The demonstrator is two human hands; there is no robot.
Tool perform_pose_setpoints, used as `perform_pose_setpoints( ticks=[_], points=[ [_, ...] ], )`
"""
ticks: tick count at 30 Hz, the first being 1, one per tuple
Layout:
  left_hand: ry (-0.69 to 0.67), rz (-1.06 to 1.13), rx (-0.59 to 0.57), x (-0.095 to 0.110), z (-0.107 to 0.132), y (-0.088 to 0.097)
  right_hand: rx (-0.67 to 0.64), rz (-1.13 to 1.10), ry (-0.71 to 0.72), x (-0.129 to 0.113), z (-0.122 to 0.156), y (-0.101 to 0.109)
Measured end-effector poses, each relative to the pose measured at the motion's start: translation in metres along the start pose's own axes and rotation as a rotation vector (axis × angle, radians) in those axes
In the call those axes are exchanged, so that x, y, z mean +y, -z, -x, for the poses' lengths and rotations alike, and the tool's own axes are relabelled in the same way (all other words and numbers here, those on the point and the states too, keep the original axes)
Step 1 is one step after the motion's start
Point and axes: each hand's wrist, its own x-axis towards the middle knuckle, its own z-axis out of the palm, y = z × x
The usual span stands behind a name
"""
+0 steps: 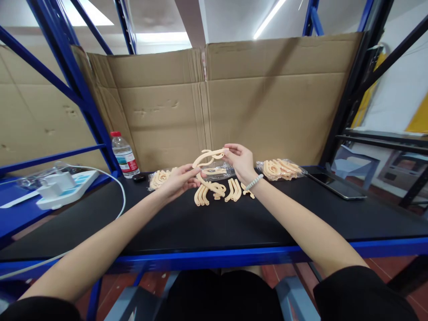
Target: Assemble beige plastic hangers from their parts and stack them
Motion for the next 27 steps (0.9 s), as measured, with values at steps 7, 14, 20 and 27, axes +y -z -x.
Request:
perform_pose_setpoints(
  ticks=[7,14,20,27],
  points=[
    [-0.064,0.030,0.021,-0.012,0.006,0.003,-0.089,0.048,-0.129,0.009,0.021,-0.007],
    [-0.074,0.078,0.030,-0.015,0.017,0.005,-0.279,0.270,-0.212,0.004,0.029,0.010],
    [-0.002,0.007,0.112,-0.020,0.031,0.002,-0.541,0.409,-0.315,0.000,0.042,0.013],
    [-0.053,-0.121,0.272,-0.022,0.030,0.002,-0.477,0.410,-0.412,-0.008,0.048,0.014]
  ],
)
